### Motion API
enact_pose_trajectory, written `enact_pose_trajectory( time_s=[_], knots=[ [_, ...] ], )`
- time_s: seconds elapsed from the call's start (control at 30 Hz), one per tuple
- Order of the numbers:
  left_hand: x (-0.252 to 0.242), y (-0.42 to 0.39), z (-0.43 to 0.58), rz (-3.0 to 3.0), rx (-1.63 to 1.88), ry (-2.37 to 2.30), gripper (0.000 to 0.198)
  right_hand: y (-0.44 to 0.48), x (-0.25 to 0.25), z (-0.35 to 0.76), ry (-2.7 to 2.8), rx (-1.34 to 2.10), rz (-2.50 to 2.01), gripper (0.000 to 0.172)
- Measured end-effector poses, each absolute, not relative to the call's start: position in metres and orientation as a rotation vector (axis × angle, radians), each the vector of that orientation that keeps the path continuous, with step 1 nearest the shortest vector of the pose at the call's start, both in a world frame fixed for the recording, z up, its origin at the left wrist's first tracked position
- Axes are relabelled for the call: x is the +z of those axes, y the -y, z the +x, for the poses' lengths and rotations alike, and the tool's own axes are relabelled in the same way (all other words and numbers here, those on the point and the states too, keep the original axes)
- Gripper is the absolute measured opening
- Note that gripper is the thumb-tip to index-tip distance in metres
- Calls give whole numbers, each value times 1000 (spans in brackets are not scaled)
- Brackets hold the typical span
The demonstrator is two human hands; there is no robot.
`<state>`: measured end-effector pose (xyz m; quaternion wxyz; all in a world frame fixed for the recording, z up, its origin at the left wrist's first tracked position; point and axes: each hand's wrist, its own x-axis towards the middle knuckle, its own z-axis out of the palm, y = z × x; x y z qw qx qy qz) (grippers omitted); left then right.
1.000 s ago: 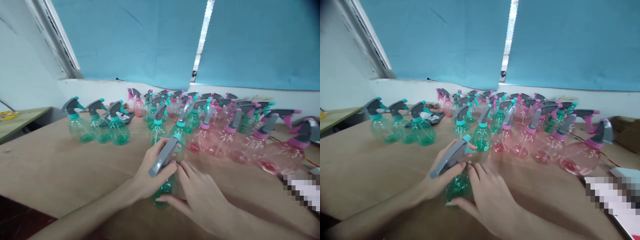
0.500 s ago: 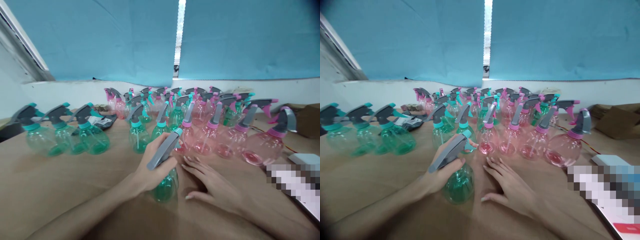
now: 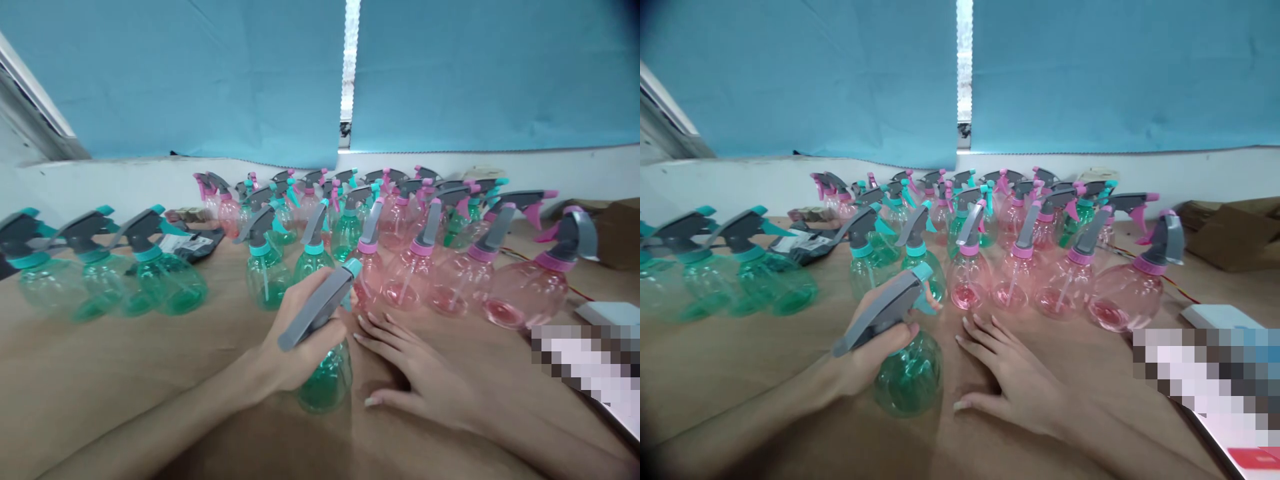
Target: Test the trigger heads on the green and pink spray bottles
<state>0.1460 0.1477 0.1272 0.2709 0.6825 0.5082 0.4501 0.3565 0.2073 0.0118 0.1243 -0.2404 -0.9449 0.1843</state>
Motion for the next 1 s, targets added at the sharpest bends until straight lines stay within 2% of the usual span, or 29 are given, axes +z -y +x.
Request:
enact_pose_trajectory(
  time_s=[0.37, 1.0],
  knots=[
    [120, -148, 148, 1789, 1179, -1399, 18, -208, 12, 356, 2740, 528, -695, 75],
    [119, -148, 148, 1800, 1181, -1465, 17, -209, 10, 357, 2720, 549, -699, 70]
  ],
)
